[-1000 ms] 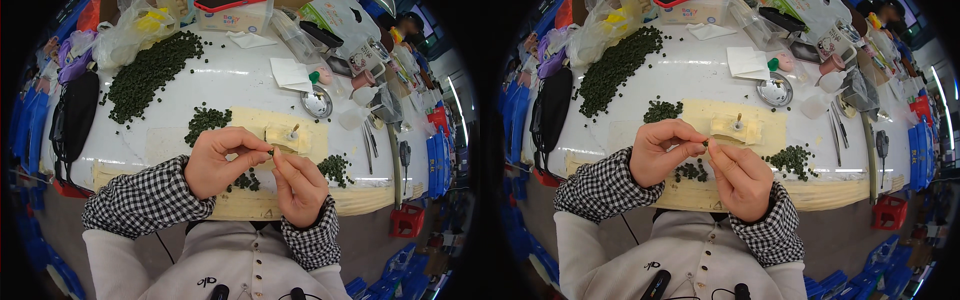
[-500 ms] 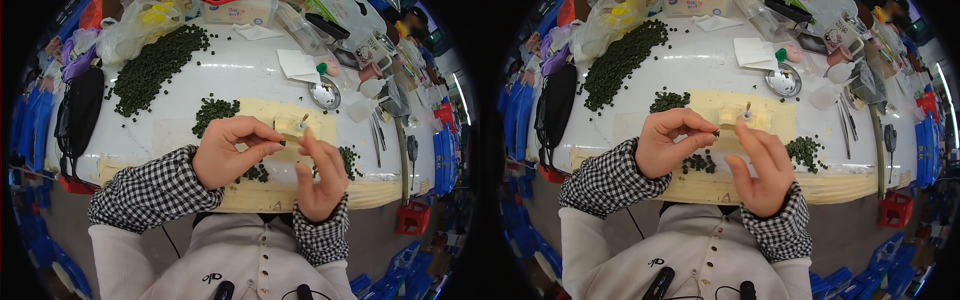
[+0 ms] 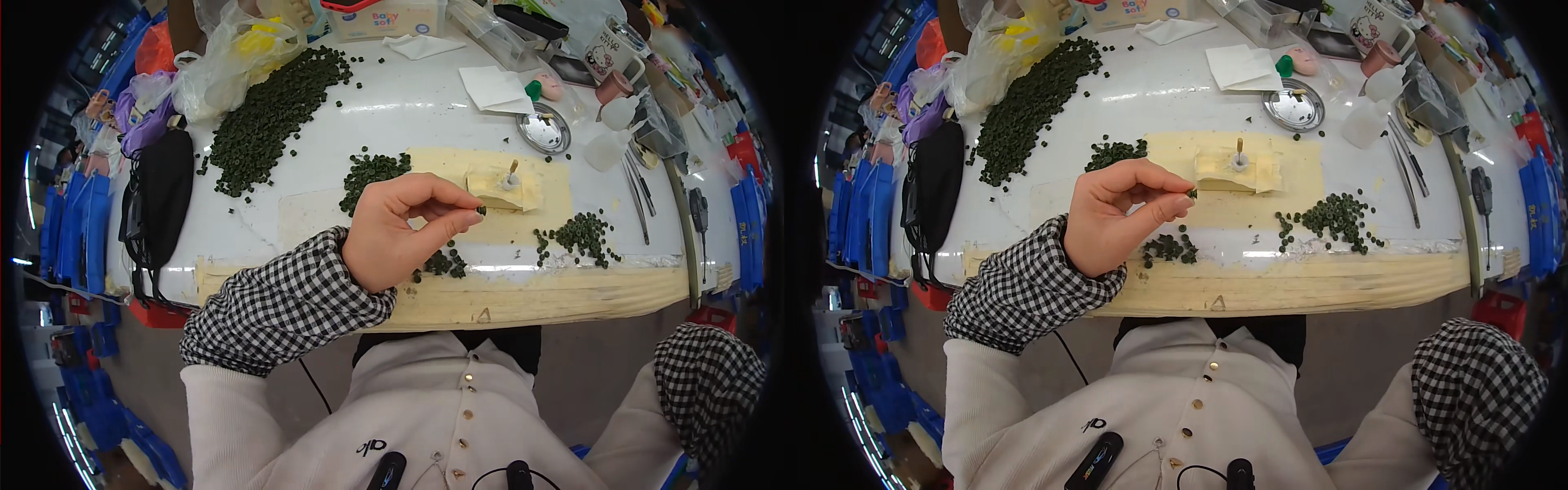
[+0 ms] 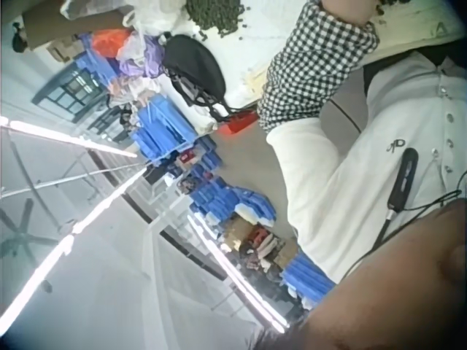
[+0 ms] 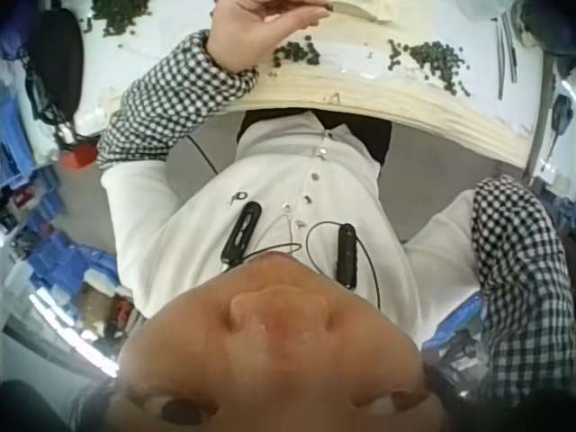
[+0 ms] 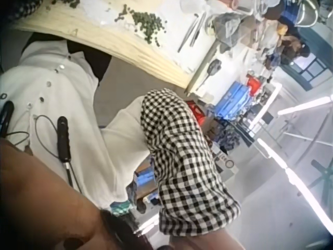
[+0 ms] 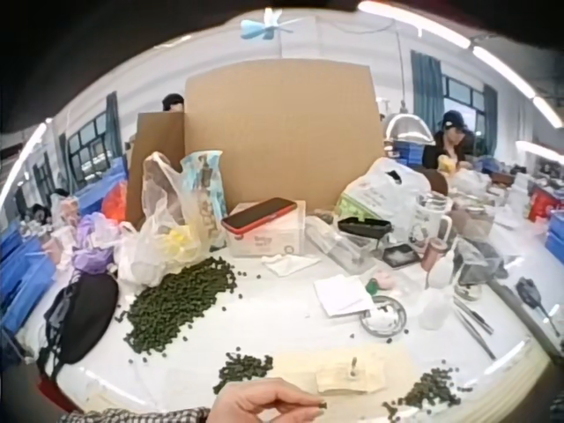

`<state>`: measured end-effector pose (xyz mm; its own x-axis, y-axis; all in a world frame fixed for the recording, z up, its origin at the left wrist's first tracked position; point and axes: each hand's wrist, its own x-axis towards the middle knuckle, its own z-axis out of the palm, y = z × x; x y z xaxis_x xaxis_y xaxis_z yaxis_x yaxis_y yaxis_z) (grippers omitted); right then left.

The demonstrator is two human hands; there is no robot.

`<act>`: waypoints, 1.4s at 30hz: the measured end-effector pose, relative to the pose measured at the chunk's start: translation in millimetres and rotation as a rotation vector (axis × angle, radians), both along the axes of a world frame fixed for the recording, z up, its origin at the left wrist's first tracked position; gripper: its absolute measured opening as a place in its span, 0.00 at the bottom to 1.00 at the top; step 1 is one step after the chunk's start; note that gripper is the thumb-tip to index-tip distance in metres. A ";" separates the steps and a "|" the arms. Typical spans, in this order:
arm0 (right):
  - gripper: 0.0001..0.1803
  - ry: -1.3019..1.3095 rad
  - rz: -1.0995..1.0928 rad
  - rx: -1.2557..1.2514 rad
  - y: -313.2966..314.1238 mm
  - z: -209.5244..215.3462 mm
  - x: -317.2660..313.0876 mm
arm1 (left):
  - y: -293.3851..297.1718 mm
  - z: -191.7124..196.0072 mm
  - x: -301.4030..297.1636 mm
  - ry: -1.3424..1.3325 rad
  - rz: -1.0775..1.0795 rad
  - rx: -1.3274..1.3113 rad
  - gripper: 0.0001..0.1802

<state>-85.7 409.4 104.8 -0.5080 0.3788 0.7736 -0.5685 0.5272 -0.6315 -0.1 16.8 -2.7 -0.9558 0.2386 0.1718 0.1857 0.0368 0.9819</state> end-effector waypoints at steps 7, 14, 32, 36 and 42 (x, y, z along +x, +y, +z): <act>0.36 -0.436 -0.183 0.153 28.4 -61.4 -48.5 | -0.3 1.5 2.1 0.003 -0.004 -0.013 0.08; 0.34 -0.500 -0.201 0.166 37.1 -73.9 -51.4 | -2.0 -0.6 1.0 -0.004 -0.015 -0.026 0.08; 0.29 -0.504 -0.223 0.164 55.2 -72.3 -50.3 | -0.7 0.4 1.5 0.008 -0.011 -0.016 0.08; 0.28 -0.435 -0.217 0.147 57.5 -65.2 -47.9 | -1.5 -0.6 0.0 0.004 -0.014 -0.015 0.08; 0.27 -0.005 -0.099 -0.036 56.8 -12.4 3.5 | -4.8 0.8 -0.6 0.032 0.009 -0.037 0.08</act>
<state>-82.3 466.3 92.3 -0.4702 0.4551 0.7562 -0.5117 0.5575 -0.6537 -0.8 12.1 -1.9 -0.9522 0.2366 0.1934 0.2162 0.0746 0.9735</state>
